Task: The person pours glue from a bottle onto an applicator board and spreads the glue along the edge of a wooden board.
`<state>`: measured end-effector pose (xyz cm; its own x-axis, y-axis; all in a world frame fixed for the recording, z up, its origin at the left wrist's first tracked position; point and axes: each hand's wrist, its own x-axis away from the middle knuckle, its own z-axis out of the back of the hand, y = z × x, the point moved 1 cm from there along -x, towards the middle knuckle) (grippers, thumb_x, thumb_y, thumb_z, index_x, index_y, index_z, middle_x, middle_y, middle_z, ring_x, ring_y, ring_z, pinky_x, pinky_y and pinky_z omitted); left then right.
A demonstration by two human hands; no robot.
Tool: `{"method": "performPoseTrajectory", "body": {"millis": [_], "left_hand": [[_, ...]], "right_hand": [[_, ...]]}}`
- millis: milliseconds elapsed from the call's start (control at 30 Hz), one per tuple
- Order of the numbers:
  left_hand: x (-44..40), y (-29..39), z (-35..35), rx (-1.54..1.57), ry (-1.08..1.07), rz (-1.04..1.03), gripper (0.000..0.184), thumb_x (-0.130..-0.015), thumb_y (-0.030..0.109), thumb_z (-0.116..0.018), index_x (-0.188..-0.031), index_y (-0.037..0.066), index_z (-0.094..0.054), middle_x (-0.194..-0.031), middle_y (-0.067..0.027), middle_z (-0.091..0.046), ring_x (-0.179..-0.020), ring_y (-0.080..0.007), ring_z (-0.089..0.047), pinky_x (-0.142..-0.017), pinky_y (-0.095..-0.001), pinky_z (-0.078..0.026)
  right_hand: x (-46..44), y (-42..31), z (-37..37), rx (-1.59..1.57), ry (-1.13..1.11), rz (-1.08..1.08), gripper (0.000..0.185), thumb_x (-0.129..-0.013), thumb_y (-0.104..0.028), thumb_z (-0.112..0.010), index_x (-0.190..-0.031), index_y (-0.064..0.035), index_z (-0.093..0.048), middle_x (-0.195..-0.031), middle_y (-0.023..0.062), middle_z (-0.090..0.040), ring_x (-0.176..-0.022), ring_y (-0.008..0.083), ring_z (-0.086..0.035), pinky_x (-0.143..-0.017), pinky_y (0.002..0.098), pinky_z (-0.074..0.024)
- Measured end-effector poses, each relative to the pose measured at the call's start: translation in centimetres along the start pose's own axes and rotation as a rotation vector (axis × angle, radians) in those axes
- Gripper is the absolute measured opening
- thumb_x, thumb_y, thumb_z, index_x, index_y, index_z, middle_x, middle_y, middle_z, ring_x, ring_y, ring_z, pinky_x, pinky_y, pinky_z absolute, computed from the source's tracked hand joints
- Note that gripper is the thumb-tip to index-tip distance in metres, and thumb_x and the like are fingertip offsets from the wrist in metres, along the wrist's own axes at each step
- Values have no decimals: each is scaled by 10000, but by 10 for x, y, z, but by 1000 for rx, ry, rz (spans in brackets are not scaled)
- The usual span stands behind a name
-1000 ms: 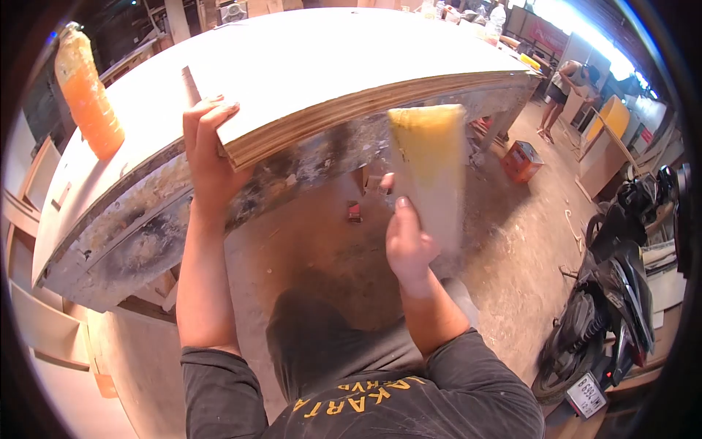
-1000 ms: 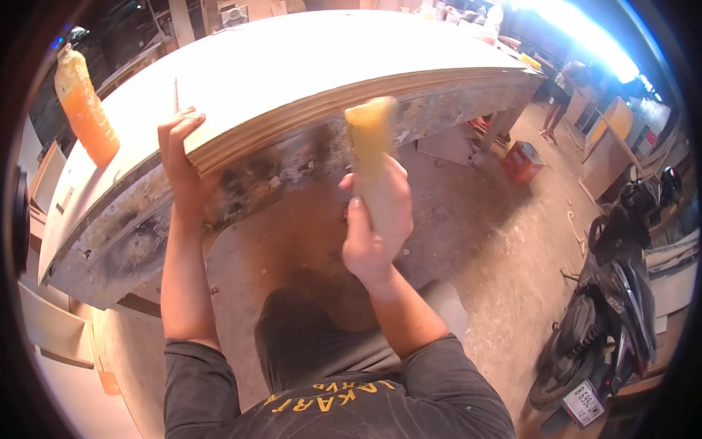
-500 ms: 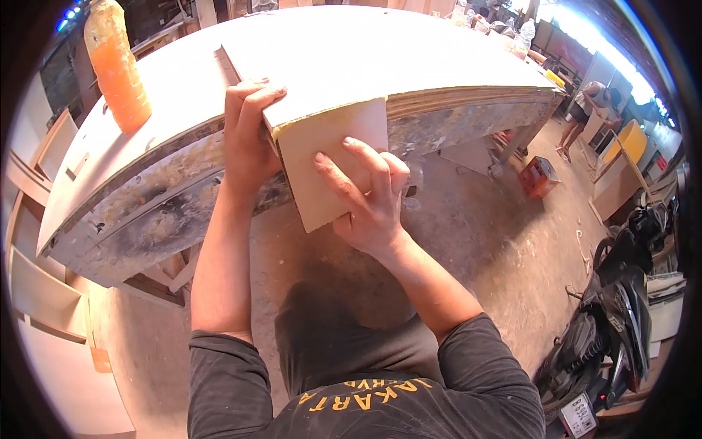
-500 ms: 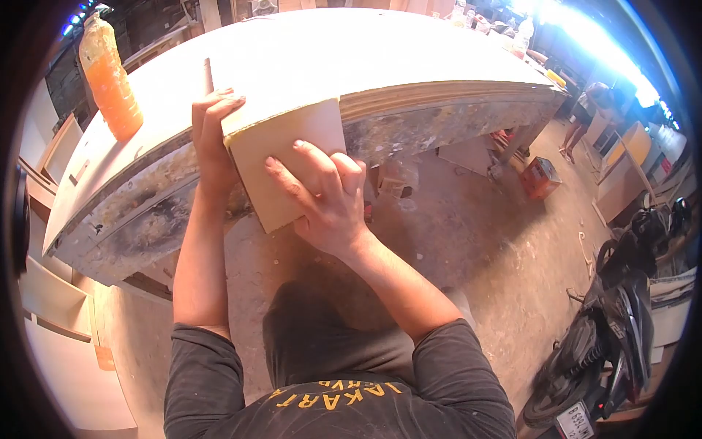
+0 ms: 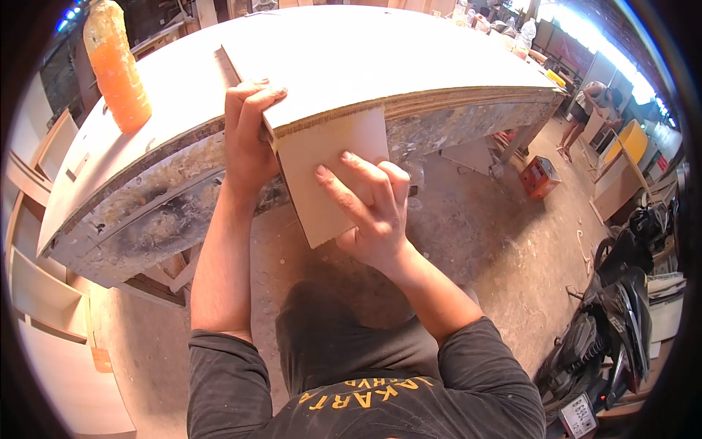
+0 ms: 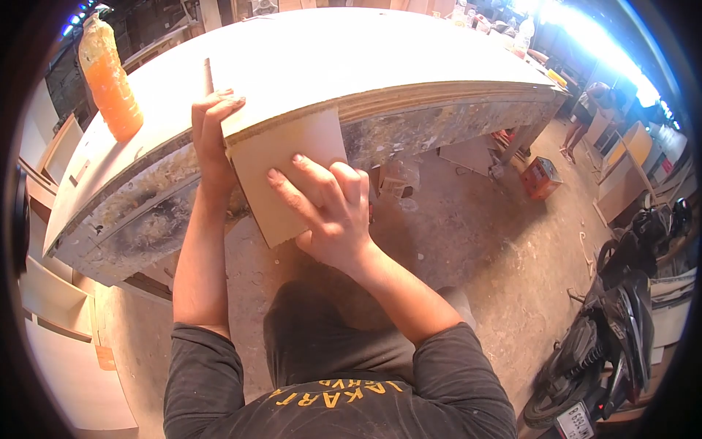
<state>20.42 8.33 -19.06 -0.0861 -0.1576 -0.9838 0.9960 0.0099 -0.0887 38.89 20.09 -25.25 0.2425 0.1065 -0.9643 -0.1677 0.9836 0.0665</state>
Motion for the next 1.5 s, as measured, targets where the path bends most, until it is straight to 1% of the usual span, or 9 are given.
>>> {"method": "performPoseTrajectory", "body": {"millis": [200,467,567,667,867,967,1067,1167,1500], "left_hand": [[3,-3,-1,-5,1,7,562,-738,225,-902,-1192,30,-634,-1150,-130,-611,-1185,-361,-574,-1060,-487,-483],[4,-4,0,17,2,22,547,-745,216,-893,-1193,36,-635,-1153,-129,-618,-1197,-363,-570,-1056,-479,-480],[0,5,1,-1,9,26,333,-888,201,-737,-1149,11,-656,-1163,-153,-642,-1214,-350,-609,-1056,-461,-479],[1,1,-1,7,12,24,547,-737,220,-902,-1179,33,-638,-1146,-132,-617,-1195,-364,-572,-1043,-472,-487],[0,7,0,-28,21,25,327,-898,197,-736,-1156,13,-658,-1166,-155,-646,-1227,-348,-605,-1058,-451,-478],[2,-3,-3,-20,23,6,559,-736,246,-904,-1180,25,-645,-1137,-137,-612,-1186,-370,-580,-1038,-480,-491],[2,1,0,-3,8,36,555,-732,245,-905,-1170,20,-649,-1132,-140,-613,-1179,-371,-584,-1039,-482,-491],[0,4,-1,-27,29,8,314,-910,216,-738,-1137,16,-654,-1164,-151,-638,-1226,-345,-603,-1053,-456,-483],[4,-3,-3,-45,38,-2,323,-897,192,-773,-1141,20,-650,-1145,-145,-646,-1201,-346,-619,-1037,-462,-502]], "right_hand": [[-14,-9,14,5,-65,-24,580,-691,-104,-775,-1268,-159,-778,-1367,106,-624,-1158,291,-500,-982,397,-424],[-7,-13,13,-16,-78,-51,700,-621,-48,-702,-1301,-208,-761,-1393,62,-615,-1107,279,-498,-951,396,-418],[-8,-11,21,6,-65,-55,745,-601,-51,-698,-1321,-234,-750,-1405,38,-605,-1100,283,-485,-939,395,-414],[-15,-11,18,14,-66,-62,725,-614,-30,-691,-1313,-212,-754,-1395,60,-613,-1131,290,-498,-956,399,-416],[1,-11,12,-17,-79,-52,760,-584,-59,-703,-1322,-236,-738,-1391,24,-609,-1073,299,-516,-927,407,-420],[5,-17,24,-24,-98,-74,732,-611,-92,-736,-1328,-241,-736,-1381,21,-612,-1103,289,-494,-922,402,-423],[-1,-13,24,17,-97,-47,717,-625,-114,-768,-1329,-243,-737,-1382,32,-615,-1119,283,-480,-923,395,-423],[-1,-6,2,23,-28,-35,697,-626,-103,-759,-1309,-242,-745,-1384,31,-617,-1101,278,-494,-924,402,-424],[-2,-8,19,-10,-97,-40,768,-564,-80,-726,-1315,-241,-736,-1385,25,-610,-1082,292,-498,-928,412,-426]]}}
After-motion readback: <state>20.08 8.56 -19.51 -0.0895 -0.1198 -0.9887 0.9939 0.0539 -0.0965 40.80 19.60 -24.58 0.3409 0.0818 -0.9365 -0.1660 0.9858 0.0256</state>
